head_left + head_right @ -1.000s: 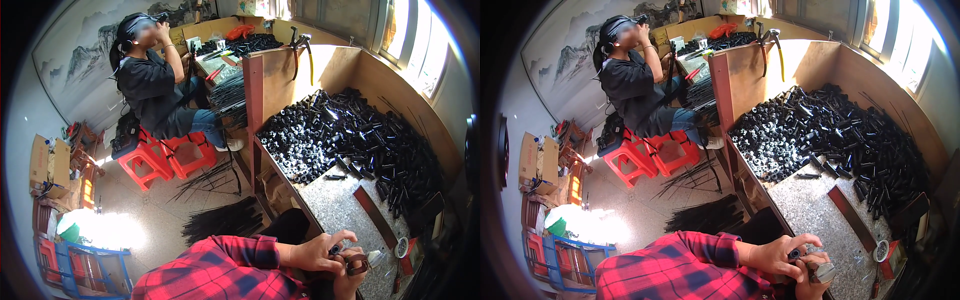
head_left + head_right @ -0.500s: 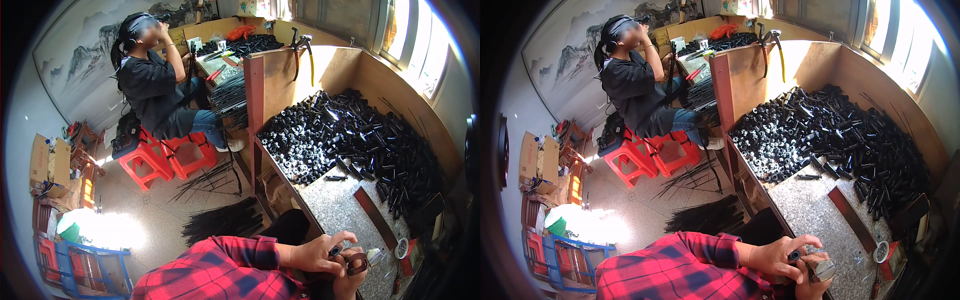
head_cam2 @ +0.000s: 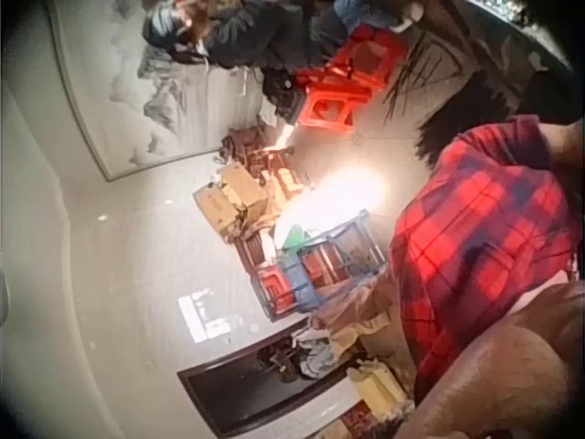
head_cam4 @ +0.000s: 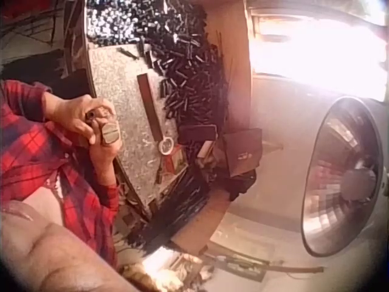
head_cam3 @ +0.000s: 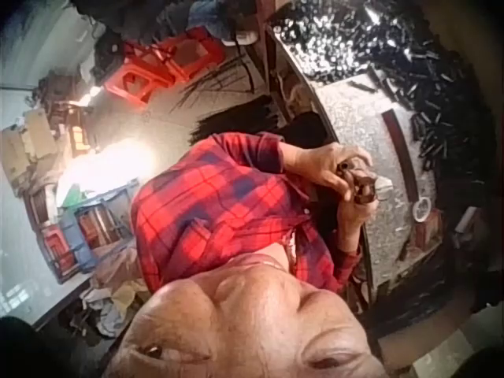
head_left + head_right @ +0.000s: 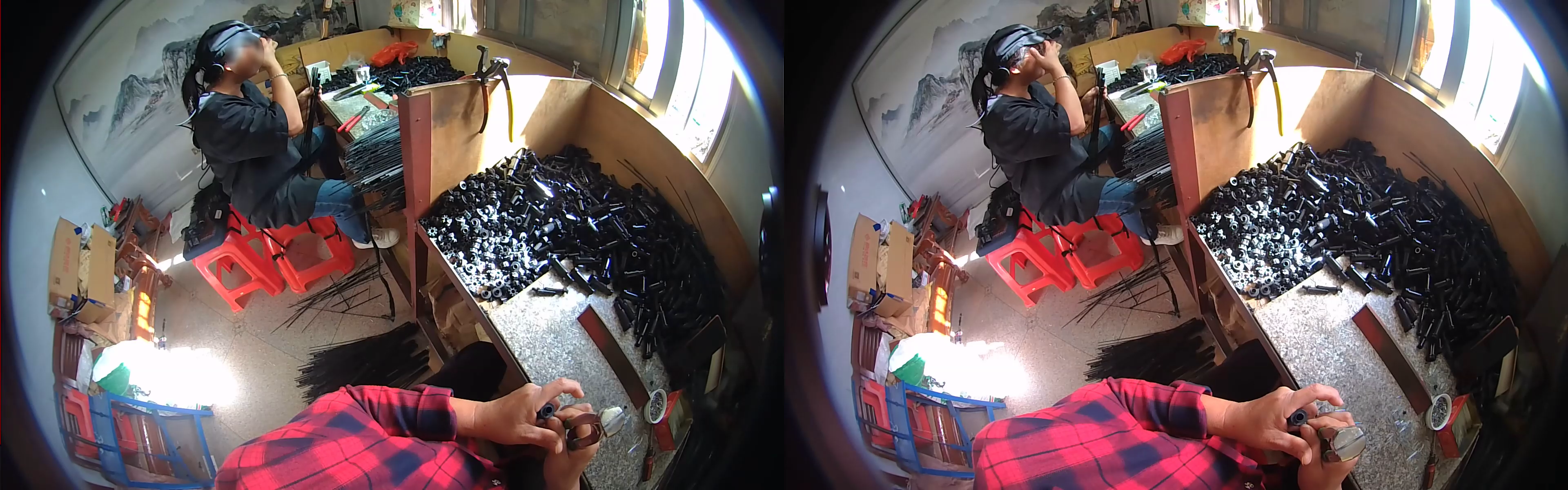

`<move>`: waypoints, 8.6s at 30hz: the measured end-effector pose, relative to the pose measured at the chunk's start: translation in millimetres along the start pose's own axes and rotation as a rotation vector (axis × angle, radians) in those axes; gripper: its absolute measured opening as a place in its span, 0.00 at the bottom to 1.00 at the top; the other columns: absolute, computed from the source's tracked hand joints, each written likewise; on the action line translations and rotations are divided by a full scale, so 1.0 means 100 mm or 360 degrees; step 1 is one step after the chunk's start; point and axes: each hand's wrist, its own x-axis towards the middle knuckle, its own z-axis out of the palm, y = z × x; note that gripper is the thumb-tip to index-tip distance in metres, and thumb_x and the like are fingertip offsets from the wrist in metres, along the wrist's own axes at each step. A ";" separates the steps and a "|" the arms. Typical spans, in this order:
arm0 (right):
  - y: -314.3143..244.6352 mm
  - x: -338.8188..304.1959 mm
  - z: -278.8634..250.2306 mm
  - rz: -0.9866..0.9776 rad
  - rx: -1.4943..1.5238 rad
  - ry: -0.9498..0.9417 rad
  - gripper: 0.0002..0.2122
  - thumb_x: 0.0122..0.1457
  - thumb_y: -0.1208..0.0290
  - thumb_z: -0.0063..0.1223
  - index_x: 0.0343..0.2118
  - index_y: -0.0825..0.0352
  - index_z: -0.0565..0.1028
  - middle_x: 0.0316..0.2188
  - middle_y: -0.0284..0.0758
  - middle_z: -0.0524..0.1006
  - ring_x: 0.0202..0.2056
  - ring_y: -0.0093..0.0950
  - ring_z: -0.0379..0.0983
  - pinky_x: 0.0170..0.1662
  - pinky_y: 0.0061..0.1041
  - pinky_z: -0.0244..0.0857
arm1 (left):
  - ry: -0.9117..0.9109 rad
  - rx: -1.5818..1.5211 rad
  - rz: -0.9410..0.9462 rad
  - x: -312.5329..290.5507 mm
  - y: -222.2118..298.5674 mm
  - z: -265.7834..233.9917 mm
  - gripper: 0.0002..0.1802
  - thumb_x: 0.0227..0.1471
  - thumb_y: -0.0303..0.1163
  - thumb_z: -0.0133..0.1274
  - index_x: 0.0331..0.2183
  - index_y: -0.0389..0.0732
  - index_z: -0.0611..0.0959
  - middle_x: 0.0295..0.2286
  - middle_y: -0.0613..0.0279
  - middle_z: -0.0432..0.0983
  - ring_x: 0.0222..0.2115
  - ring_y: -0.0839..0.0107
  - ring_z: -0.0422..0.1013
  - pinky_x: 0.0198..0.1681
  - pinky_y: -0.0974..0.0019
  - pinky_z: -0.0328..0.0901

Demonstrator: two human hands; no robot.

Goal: Bundling thin black cables and attaching components or connectors at a manual assembly station.

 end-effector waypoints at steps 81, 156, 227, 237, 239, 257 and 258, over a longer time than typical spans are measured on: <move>-0.40 -0.11 -0.70 -0.0261 -0.1632 -0.0590 0.35 0.38 0.74 0.59 0.56 0.60 0.67 0.23 0.36 0.62 0.22 0.34 0.63 0.25 0.33 0.57 | 0.0357 0.0355 -0.0038 0.05 -0.05 -0.05 0.32 0.38 0.32 0.70 0.43 0.41 0.69 0.22 0.74 0.69 0.22 0.89 0.61 0.23 0.82 0.56; 0.29 0.25 -0.52 0.0195 -0.1825 -0.0527 0.26 0.52 0.77 0.54 0.56 0.69 0.64 0.49 0.47 0.63 0.51 0.45 0.61 0.55 0.36 0.55 | 0.1457 0.0532 -0.0150 -1.31 -0.37 -1.97 0.15 0.56 0.26 0.48 0.46 0.33 0.76 0.26 0.68 0.75 0.20 0.87 0.62 0.21 0.80 0.58; 0.59 -1.66 -4.10 0.1381 -0.1937 0.1262 0.13 0.50 0.61 0.59 0.27 0.69 0.77 0.27 0.47 0.77 0.33 0.46 0.74 0.36 0.40 0.66 | -0.0135 0.1136 -0.0729 -0.64 -1.35 -0.87 0.21 0.46 0.32 0.59 0.43 0.33 0.78 0.37 0.46 0.77 0.40 0.54 0.74 0.44 0.60 0.67; 0.46 -1.78 -4.38 0.0910 -0.1819 0.1310 0.14 0.55 0.65 0.55 0.20 0.70 0.73 0.15 0.34 0.74 0.15 0.22 0.71 0.18 0.21 0.63 | -0.0180 0.1171 -0.0731 -0.57 -1.24 -0.82 0.22 0.46 0.33 0.59 0.43 0.33 0.78 0.37 0.45 0.77 0.40 0.52 0.74 0.43 0.59 0.67; 0.43 -1.65 -4.35 0.0878 -0.1502 0.1493 0.13 0.57 0.65 0.53 0.22 0.70 0.71 0.15 0.34 0.72 0.15 0.22 0.69 0.18 0.23 0.62 | -0.0176 0.1203 -0.0745 -0.57 -1.20 -0.80 0.22 0.46 0.33 0.59 0.43 0.33 0.78 0.38 0.45 0.77 0.40 0.52 0.74 0.43 0.59 0.67; -0.46 -0.47 -4.40 0.1060 -0.1560 0.1316 0.14 0.58 0.61 0.52 0.24 0.68 0.73 0.17 0.34 0.72 0.16 0.21 0.65 0.18 0.24 0.59 | -0.0314 0.1341 -0.0498 -0.45 -0.83 -0.63 0.21 0.43 0.30 0.60 0.41 0.31 0.78 0.36 0.44 0.77 0.38 0.53 0.75 0.42 0.61 0.69; -0.48 -0.38 -4.34 0.1044 -0.1545 0.1304 0.14 0.58 0.61 0.52 0.24 0.68 0.73 0.17 0.34 0.72 0.16 0.21 0.65 0.18 0.24 0.59 | -0.0315 0.1352 -0.0516 -0.45 -0.79 -0.62 0.21 0.43 0.30 0.60 0.41 0.31 0.78 0.36 0.44 0.77 0.38 0.53 0.75 0.42 0.60 0.69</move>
